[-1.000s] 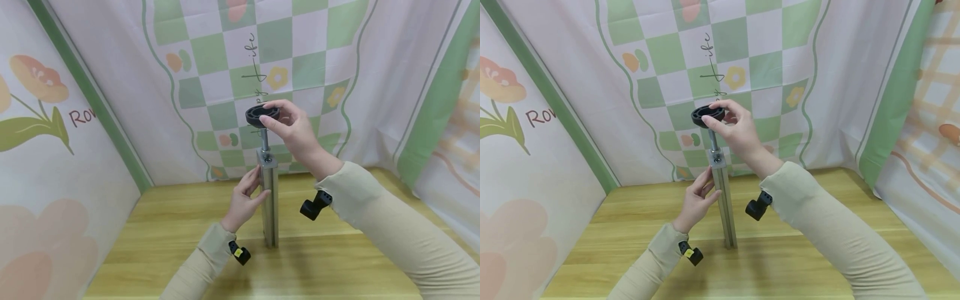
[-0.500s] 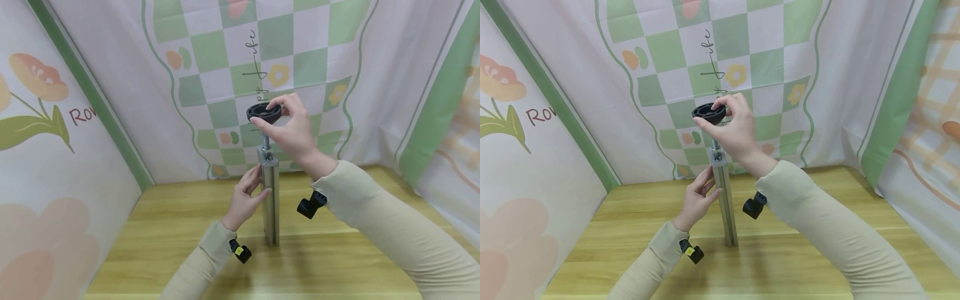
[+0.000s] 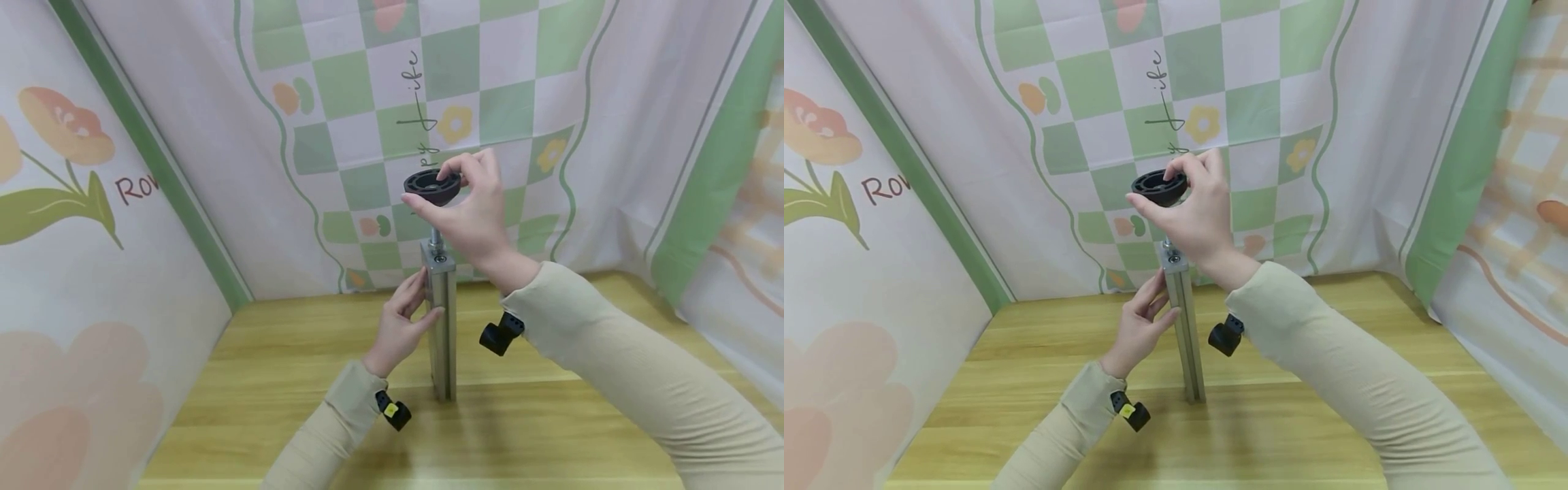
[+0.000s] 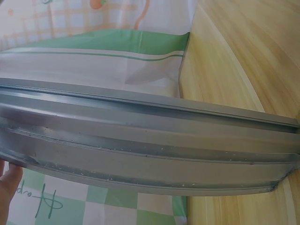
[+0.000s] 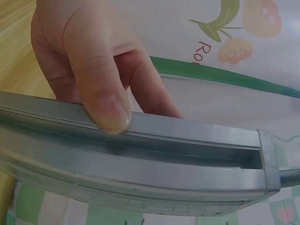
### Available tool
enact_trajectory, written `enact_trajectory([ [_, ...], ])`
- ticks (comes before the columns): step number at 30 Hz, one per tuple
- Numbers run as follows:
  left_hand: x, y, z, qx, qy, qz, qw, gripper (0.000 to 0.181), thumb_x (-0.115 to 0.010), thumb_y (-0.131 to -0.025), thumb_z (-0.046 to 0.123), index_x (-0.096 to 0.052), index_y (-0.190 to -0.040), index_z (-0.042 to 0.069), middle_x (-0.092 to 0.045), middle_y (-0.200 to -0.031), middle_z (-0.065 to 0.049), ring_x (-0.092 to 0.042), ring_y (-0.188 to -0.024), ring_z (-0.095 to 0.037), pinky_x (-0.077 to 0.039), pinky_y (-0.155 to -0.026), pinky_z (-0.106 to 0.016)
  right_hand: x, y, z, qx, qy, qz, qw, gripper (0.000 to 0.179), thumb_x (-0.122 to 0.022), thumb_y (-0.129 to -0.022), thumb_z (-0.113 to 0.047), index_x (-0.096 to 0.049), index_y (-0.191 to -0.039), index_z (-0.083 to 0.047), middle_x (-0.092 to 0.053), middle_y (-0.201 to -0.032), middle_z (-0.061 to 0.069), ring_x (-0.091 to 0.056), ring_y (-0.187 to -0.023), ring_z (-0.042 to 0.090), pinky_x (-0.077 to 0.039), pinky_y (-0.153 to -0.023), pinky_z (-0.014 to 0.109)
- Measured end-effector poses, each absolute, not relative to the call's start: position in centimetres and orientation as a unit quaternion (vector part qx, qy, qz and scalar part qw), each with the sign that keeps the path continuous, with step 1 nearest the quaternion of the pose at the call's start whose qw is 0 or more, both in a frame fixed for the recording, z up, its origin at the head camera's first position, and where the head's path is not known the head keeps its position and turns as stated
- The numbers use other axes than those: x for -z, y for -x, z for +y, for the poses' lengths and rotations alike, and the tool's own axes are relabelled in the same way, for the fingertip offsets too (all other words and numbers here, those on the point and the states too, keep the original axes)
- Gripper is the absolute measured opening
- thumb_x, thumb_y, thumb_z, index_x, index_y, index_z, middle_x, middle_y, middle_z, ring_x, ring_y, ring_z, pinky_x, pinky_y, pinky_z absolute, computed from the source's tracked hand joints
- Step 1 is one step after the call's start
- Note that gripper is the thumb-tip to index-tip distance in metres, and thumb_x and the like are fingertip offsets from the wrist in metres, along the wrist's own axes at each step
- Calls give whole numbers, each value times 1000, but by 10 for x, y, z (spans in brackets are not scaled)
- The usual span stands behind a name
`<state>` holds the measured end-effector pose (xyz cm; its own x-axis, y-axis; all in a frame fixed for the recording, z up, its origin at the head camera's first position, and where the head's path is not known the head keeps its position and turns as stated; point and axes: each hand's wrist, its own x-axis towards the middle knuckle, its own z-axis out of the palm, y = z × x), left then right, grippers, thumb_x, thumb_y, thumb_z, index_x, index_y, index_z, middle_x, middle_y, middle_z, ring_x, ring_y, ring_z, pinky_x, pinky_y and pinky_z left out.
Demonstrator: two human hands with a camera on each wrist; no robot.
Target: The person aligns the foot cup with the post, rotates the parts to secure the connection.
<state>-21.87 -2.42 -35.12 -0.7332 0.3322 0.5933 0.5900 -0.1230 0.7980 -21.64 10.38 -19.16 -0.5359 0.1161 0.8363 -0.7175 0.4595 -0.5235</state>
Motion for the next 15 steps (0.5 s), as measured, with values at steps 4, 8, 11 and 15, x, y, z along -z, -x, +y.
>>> enact_trajectory([
  [4,351,219,-24,660,349,-658,98,64,-61,-85,-12,-31,-141,-9,-34,-145,-26,-38,-133,-37,-40,-109,-36,193,218,101,-472,-195,-737,443,42,-86,-67,-20,-56,-85,2,-36,-90,-4,-35,-88,13,-33,-78,23],
  [8,352,219,-24,660,347,-660,96,64,-61,-85,-11,-31,-142,-8,-34,-145,-25,-37,-134,-36,-40,-109,-33,195,219,101,-475,-201,-729,450,43,-86,-68,-20,-56,-88,3,-38,-91,-2,-36,-90,13,-33,-81,23],
  [11,351,220,-24,660,348,-658,97,64,-62,-85,-10,-31,-142,-8,-34,-146,-25,-37,-134,-35,-41,-108,-32,197,220,104,-477,-216,-724,450,45,-87,-67,-19,-56,-91,3,-39,-92,-2,-35,-90,7,-33,-80,22],
  [15,351,218,-25,661,348,-658,95,64,-62,-85,-10,-31,-142,-8,-33,-146,-24,-38,-134,-36,-41,-108,-30,200,223,109,-482,-236,-723,435,45,-82,-72,-21,-55,-98,4,-43,-97,5,-34,-92,3,-34,-81,23],
])
